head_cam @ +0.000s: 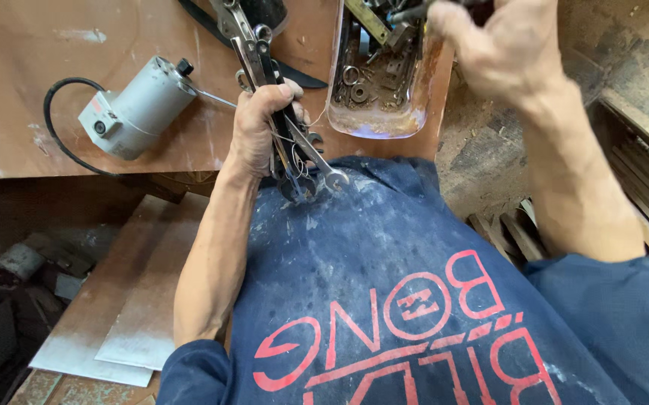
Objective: The person assembles a small mechanical device on a workbench. They use a wrench to tighten bolts on a motor housing, then attach a metal bracket and a black strap to the assembly. The person repeatedly adjusts and tightens components using hand tools.
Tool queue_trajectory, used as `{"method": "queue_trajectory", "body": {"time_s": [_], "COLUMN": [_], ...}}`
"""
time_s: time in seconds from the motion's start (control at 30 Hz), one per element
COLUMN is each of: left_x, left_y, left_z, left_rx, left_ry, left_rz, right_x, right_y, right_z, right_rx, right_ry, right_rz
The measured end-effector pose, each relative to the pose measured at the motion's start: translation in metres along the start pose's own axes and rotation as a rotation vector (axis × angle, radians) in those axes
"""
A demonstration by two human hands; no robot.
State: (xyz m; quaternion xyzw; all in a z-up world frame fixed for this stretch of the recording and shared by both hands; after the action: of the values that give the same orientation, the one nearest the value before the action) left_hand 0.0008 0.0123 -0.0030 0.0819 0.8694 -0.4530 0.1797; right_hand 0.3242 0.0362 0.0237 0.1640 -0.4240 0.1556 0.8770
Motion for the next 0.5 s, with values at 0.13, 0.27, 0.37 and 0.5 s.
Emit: {"method": "queue_trajectory", "body": {"time_s": [0.13, 0.27, 0.37, 0.5], "left_x": [-0.002, -0.005, -0.008, -0.014], "left_y": [0.001, 0.002, 0.003, 0.011], "left_z": [-0.006, -0.010, -0.012, -0.009], "left_rx": [-0.018, -0.003, 0.013, 0.033], "left_ry": [0.033, 0.029, 0.040, 0.043], "left_rz": [0.015, 0.016, 0.011, 0.013], "right_x": [-0.004, -0.017, -0.035, -0.066], "right_y": [-0.016, -0.030, -0.023, 0.023], "right_z": [0.030, 0.050, 0.053, 0.056], "right_rx": [-0.312, 0.125, -0.009, -0.088], "right_ry": [0.316, 0.215, 0.083, -0.555], "right_rz": [-0.017, 0.008, 0.047, 0.037]}}
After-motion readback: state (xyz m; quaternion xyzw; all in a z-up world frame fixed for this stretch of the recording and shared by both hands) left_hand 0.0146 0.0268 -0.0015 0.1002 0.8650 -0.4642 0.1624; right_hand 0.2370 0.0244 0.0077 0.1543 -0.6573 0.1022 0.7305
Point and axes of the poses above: each hand's wrist, its own y-axis towards the middle knuckle, its own x-axis out of the back of the hand, z = x × y, the point moved 1 cm from there along y, towards the middle knuckle, and after that the axes turned 7 degrees about x, right-handed, at the moved point
